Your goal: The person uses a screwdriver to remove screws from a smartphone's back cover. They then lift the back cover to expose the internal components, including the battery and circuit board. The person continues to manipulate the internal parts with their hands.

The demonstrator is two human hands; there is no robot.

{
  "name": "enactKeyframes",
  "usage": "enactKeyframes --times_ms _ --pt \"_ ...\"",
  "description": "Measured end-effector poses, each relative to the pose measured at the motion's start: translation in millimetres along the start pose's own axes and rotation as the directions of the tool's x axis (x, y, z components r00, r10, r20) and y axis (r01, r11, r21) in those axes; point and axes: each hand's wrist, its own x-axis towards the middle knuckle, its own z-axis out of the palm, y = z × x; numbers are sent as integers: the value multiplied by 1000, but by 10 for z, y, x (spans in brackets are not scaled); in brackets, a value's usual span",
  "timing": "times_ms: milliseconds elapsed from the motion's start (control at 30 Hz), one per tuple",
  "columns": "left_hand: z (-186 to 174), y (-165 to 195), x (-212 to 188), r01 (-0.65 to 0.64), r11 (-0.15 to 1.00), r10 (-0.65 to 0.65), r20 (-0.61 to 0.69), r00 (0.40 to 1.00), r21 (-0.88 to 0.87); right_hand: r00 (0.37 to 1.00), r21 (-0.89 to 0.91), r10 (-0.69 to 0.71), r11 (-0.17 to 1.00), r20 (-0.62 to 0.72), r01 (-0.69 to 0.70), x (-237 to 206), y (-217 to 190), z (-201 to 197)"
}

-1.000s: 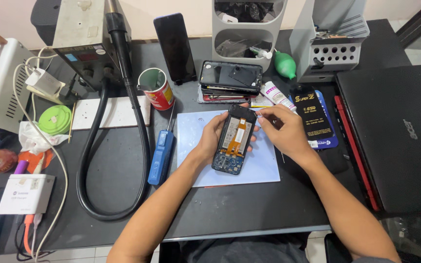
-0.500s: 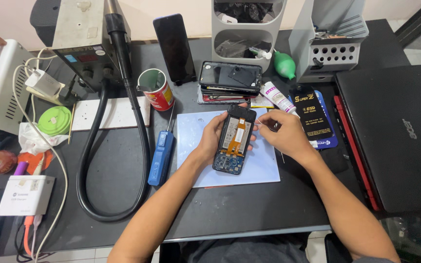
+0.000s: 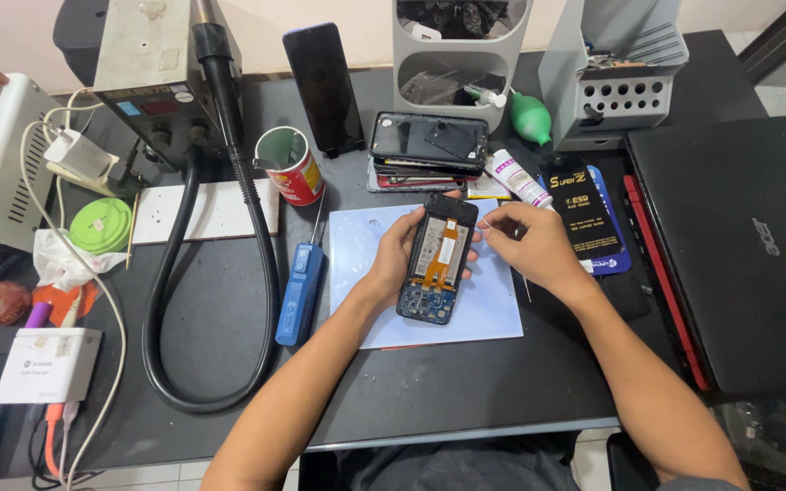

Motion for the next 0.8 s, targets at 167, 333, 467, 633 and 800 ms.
enactKeyframes --times_ms 167,333,467,633,800 --pt "-2 6 5 6 1000 -6 -12 1000 22 999 -6 38 999 6 -38 -5 1 5" --pt "7 -1 7 -18 999 18 10 1000 35 999 -3 48 999 12 -48 -1 9 0" --pt "7 11 13 -2 998 3 -17 1000 58 998 7 57 998 27 -57 14 -6 -4" --pt "5 2 8 6 998 -4 -28 1000 69 1000 -54 19 998 -3 -19 -6 -108 12" --pt "-11 -7 35 19 997 -17 -34 999 75 999 -116 -20 993 -29 17 0 -200 19"
